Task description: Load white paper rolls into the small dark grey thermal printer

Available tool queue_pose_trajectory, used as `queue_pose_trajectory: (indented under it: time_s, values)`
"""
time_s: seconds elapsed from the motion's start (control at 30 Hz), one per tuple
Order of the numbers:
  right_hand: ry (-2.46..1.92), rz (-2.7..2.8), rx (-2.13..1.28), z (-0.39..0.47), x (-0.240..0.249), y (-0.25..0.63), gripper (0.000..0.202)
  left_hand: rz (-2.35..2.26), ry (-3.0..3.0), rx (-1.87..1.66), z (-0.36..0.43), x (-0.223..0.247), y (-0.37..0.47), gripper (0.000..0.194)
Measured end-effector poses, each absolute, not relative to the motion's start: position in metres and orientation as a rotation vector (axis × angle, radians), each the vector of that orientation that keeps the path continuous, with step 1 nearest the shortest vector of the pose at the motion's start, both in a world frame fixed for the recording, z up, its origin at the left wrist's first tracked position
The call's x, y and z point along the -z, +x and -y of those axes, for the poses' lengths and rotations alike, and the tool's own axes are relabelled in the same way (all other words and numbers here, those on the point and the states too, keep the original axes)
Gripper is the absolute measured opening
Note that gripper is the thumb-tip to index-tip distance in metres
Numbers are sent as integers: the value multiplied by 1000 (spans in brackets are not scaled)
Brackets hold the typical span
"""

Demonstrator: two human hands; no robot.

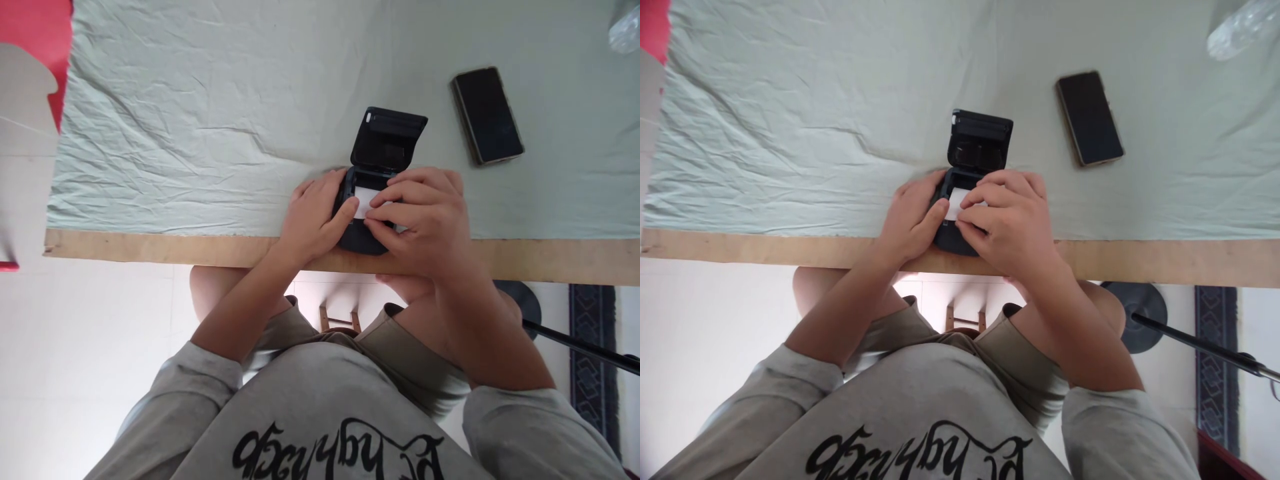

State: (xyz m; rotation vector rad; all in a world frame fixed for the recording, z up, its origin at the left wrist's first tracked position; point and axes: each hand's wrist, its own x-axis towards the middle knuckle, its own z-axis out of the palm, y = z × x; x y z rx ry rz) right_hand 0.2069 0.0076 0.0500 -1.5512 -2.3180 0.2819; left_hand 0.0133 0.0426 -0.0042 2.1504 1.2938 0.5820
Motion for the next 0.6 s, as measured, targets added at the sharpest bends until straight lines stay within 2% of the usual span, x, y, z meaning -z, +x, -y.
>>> queue_pose_trajectory:
  time_s: [0.17,0.37,0.6]
  values:
    - [-1528,2301,-299,-7,-51,208,29,-1312,2170,-549,-42,3,13,55]
    - [-1630,2011,-132,-23,-50,224,30,-1297,2215,-489,-41,1,13,64]
    - [-1727,2023,-276,-36,-42,226,62,-1264,2255,-426,-39,0,11,80]
